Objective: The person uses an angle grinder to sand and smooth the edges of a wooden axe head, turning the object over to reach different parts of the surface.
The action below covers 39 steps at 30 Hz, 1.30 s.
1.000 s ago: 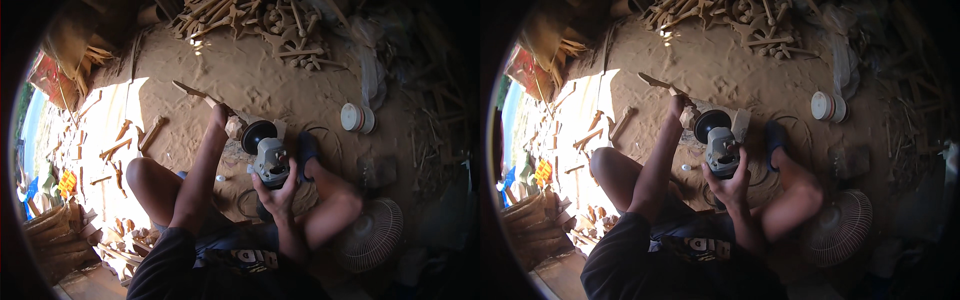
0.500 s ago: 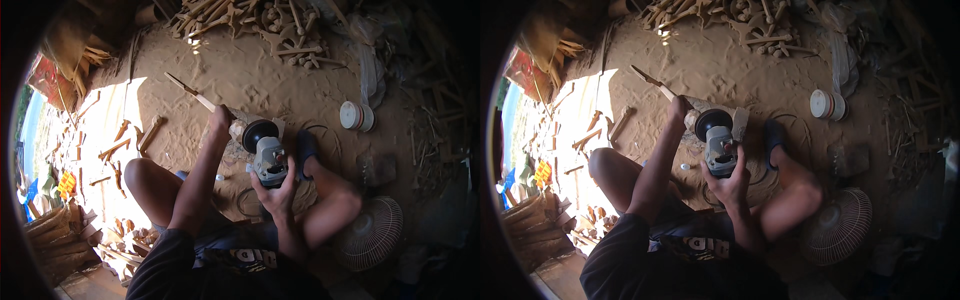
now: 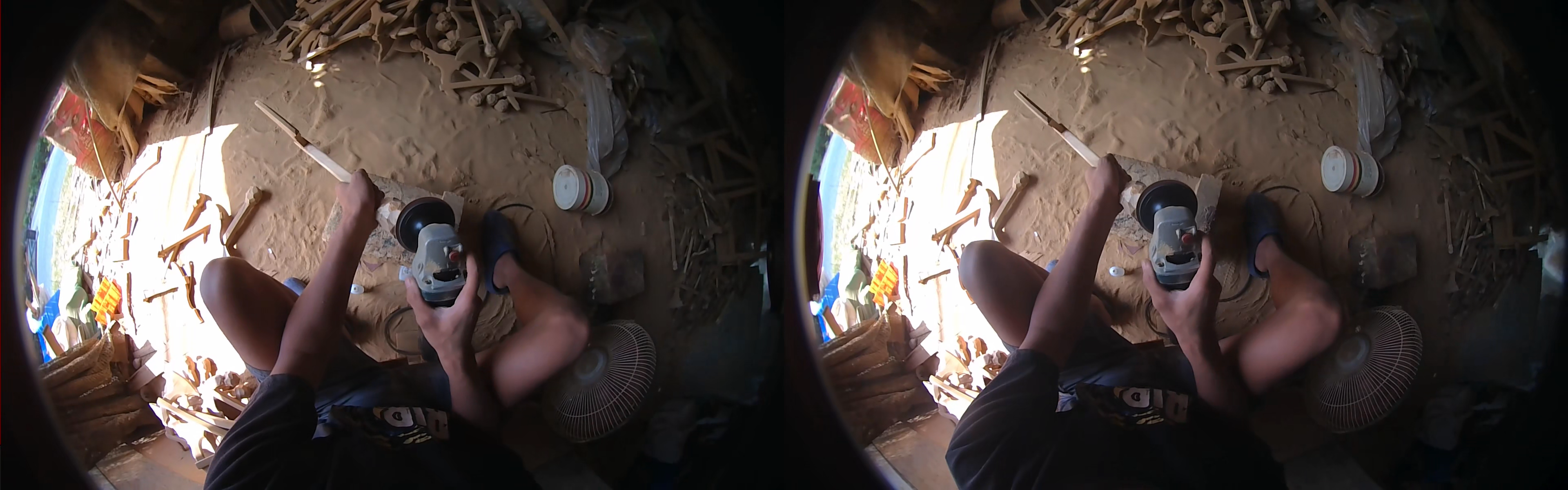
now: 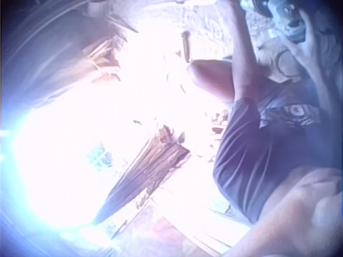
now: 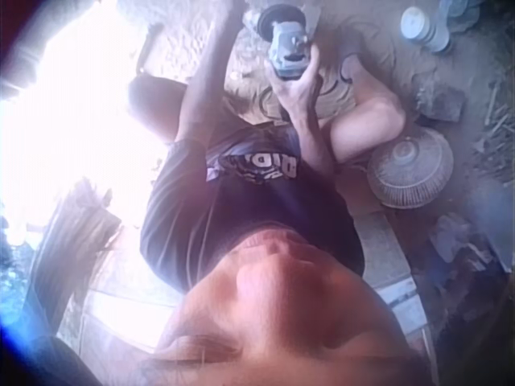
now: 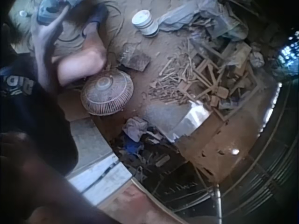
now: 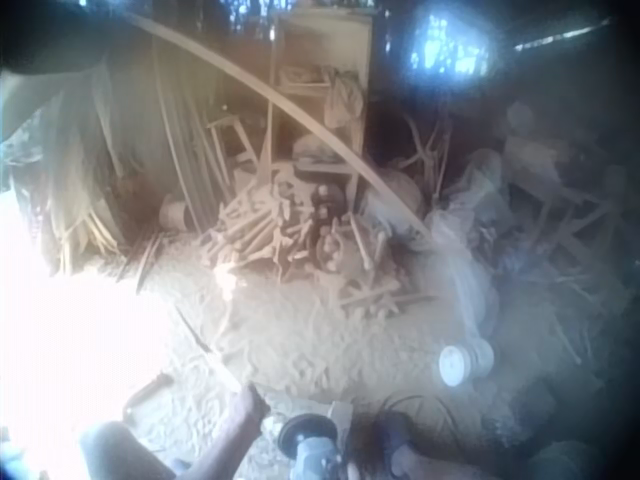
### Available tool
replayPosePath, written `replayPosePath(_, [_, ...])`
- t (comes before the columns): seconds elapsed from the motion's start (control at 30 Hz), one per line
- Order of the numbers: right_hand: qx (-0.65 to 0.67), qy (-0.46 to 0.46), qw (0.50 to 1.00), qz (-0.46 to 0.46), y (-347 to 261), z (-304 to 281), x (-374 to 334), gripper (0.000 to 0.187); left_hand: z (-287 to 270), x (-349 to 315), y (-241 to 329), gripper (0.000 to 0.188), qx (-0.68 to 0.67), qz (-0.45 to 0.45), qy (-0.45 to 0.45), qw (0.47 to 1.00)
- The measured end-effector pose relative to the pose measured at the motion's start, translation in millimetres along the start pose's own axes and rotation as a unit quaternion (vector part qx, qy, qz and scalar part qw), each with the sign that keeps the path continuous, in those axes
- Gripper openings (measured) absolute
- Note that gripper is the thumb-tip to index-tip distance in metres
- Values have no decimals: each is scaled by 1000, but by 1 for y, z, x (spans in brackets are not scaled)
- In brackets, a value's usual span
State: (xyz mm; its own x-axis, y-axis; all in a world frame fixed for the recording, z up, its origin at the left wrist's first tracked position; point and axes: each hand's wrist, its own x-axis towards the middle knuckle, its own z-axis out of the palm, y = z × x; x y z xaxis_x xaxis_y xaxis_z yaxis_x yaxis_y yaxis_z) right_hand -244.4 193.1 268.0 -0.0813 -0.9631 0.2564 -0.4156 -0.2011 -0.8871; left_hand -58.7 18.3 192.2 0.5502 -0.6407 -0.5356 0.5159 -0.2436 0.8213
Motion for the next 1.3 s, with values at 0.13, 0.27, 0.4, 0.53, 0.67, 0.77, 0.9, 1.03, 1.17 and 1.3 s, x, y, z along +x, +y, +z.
replayPosePath(0.13, [3, 6, 1000, -10, 0, -1, 2, 86, 3, -3, 5, 18, 45, 13, 8, 999])
replayPosePath(0.27, [-10, 46, 999, 1, 7, -6, 6, 83, -6, 13, 7, 16, 71, -23, -15, 997])
replayPosePath(0.4, [71, 40, 996, 36, 9, -10, 8, 80, -15, 46, -8, 15, 19, -37, -58, 997])
replayPosePath(0.53, [136, 35, 989, 52, 3, -8, 9, 79, -22, 70, -19, 15, -116, -118, -171, 971])
replayPosePath(0.67, [171, 21, 982, 75, 7, -8, 6, 80, -15, 69, -18, 15, -138, -126, -209, 960])
replayPosePath(0.77, [185, -2, 980, 78, 8, -7, 6, 79, -17, 65, -15, 14, -150, -136, -212, 956])
replayPosePath(0.9, [180, -7, 981, 77, 9, -7, 6, 79, -15, 55, -10, 15, -78, -91, -201, 972])
replayPosePath(1.03, [147, -4, 988, 44, 8, -9, 7, 79, -8, 42, -16, 19, 34, -25, -127, 991])
replayPosePath(1.17, [120, -1, 992, 29, 1, -8, 5, 80, -7, 39, -15, 21, 80, -12, -84, 993])
replayPosePath(1.3, [125, 0, 991, 56, 0, -7, 5, 81, -15, 53, -18, 20, 32, -28, -127, 991])
